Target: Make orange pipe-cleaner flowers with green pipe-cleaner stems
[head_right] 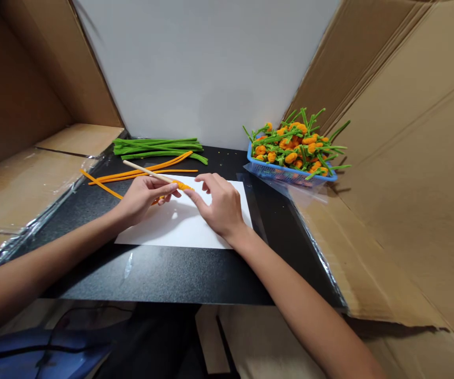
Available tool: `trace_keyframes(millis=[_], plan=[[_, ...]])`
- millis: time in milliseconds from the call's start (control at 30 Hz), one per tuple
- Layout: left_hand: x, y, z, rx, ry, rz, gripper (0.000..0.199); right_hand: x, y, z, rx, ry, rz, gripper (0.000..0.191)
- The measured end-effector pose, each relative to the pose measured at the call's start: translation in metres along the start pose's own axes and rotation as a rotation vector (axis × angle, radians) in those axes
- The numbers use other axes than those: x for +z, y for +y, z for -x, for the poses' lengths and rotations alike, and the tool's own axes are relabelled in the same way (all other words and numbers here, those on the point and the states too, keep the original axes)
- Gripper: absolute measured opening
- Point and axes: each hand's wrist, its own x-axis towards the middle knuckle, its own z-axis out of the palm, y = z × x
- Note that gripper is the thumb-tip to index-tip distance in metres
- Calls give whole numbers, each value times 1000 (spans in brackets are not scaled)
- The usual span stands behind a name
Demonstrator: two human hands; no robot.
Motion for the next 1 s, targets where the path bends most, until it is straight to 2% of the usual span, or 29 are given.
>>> trace_keyframes(millis=[67,133,267,367,567,633,800,900,1000], plan=[[1,1,0,-21,-23,27,26,0,-1,1,-137,-9,137,30],[2,2,0,-30,-35,32,27,2,0,2,-205,-25,216,26],[3,2,1,-59,-36,16,28,3,0,3,-199,-45,224,23],[2,3,1,-48,-46,-14,27,3,-2,1,-23,-94,14,23],[-1,7,1,-7,-40,-57,27,4,-1,-4,572,-310,-746,38],[-1,7,0,9,-37,-72,28,4,0,-5,736,-347,-957,38],[-2,8,0,39,-39,-94,32,1,-1,-6,899,-397,-1286,25],[-1,10,0,55,-41,-58,32,-3,-2,-9,987,-547,-1335,29],[1,10,1,33,-46,-3,30,-5,-4,-11,983,-714,-1300,37]])
